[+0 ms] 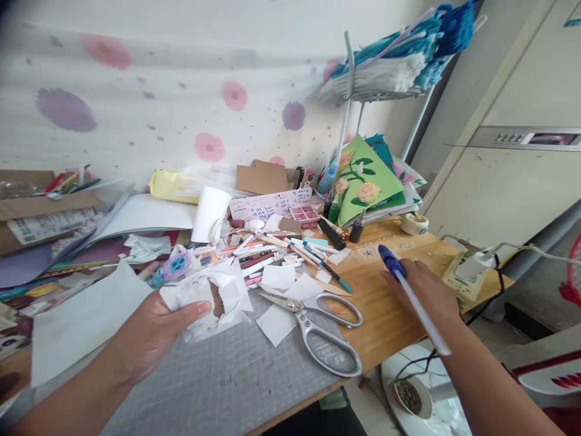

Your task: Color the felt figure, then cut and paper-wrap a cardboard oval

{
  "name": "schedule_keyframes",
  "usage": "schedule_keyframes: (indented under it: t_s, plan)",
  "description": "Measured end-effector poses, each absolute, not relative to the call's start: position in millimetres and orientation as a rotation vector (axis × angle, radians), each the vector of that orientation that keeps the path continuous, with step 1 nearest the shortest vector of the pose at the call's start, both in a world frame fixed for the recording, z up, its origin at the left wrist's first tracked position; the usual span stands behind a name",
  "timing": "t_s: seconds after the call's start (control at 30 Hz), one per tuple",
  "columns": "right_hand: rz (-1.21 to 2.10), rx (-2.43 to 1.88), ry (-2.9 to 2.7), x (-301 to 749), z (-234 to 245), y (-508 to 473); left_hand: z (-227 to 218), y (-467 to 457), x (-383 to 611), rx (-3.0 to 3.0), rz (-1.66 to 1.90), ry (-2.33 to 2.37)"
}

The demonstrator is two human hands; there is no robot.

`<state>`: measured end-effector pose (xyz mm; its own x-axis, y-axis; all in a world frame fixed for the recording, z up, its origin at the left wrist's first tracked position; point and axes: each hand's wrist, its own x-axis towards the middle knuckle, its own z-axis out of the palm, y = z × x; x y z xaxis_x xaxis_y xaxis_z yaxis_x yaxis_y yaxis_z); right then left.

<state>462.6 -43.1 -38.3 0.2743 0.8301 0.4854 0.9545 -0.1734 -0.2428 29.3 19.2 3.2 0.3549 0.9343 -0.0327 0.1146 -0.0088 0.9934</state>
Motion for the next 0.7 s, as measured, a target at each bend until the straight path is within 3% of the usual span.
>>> schedule_keyframes:
  t_s: [0.1, 0.23, 0.37, 0.57, 0.7]
  plan:
    - [-0.434, -2.138, -1.722, 469.8, -48.0, -45.5, 3.0, 20.1, 30.3, 1.409, 0.840, 1.003]
    - [-0.338, -1.986, -1.887, 492.2, -56.2, -45.8, 5.8, 18.2, 32.2, 1.389, 0.811, 0.915]
    - [-0.240, -1.880, -1.885, 496.4, -26.1, -44.7, 8.0, 16.1, 32.5, 1.445, 0.724, 0.872]
    - [-0.088, -1.274, -2.025, 335.9, 54.9, -45.4, 10.4, 9.1, 33.5, 1.613, 0.683, 0.863]
    - [0.021, -0.988, -2.213, 250.3, 69.4, -31.3, 11.1, 7.0, 34.4, 1.789, 0.593, 0.925]
